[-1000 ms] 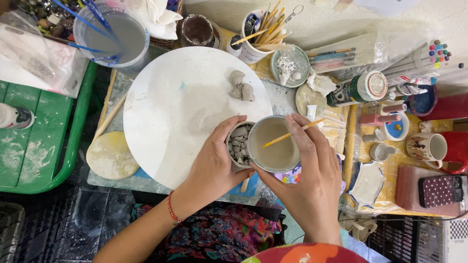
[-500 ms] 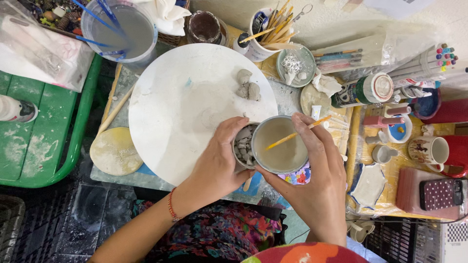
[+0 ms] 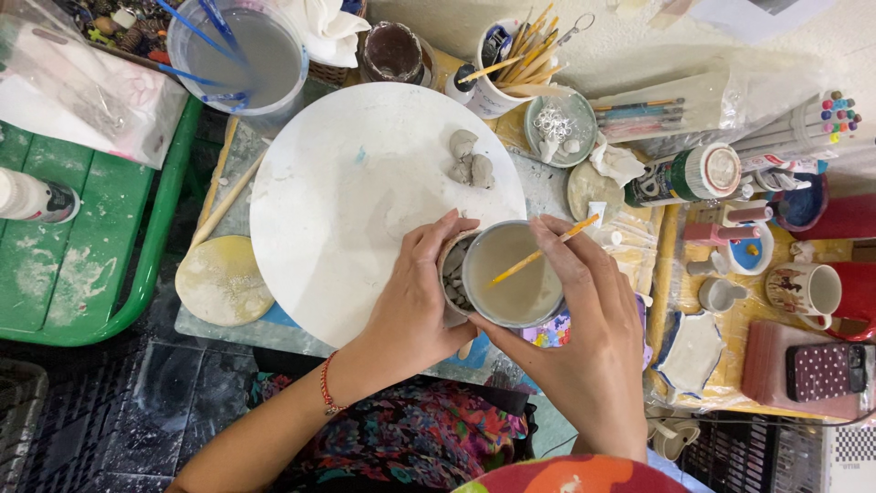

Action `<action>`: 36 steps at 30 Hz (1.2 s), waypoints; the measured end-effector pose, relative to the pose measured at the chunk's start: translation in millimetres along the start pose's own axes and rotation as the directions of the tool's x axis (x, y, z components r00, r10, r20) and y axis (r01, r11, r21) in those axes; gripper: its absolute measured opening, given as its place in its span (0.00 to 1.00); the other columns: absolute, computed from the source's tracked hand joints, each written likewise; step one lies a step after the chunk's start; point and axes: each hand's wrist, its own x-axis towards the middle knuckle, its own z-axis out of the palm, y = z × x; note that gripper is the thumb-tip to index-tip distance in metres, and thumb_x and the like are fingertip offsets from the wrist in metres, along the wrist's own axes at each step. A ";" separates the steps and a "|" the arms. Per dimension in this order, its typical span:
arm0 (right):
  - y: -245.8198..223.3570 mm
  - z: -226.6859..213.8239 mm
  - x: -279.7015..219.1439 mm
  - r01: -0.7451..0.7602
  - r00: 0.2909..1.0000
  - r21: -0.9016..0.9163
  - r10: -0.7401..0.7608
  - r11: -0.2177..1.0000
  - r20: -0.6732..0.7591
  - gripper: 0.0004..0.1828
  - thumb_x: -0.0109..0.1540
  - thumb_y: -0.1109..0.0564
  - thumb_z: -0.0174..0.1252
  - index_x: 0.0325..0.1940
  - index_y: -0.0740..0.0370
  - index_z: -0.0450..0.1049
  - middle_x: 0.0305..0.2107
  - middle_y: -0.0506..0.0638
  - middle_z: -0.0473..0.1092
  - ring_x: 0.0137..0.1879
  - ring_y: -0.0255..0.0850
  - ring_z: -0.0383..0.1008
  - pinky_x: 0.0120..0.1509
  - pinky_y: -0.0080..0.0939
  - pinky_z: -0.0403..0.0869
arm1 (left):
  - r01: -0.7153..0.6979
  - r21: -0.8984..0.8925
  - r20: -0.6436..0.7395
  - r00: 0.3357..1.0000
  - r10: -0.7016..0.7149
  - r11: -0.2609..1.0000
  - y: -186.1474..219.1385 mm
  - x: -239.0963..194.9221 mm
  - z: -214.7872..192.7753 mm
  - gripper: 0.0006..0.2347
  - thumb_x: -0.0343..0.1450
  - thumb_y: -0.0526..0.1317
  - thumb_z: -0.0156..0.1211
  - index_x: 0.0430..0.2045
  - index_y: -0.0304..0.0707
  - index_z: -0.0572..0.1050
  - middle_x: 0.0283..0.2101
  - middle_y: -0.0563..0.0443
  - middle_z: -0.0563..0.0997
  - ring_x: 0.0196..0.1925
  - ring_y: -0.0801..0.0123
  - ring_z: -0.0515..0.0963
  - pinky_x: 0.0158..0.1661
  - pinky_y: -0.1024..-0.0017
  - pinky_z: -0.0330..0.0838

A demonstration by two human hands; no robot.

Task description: The person handles a small green object and then places small gray clay pieces into a small cup, using a wooden stick to press the contents down.

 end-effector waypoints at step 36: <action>13.2 1.2 -8.3 0.029 0.999 0.213 -0.022 0.977 -0.035 0.52 0.45 0.56 0.80 0.70 0.60 0.63 0.63 0.60 0.66 0.70 0.54 0.70 0.70 0.51 0.73 | -0.065 0.031 -0.134 0.989 0.069 0.997 -3.2 -0.8 8.4 0.50 0.55 0.36 0.83 0.67 0.38 0.47 0.65 0.35 0.64 0.67 0.42 0.66 0.67 0.52 0.65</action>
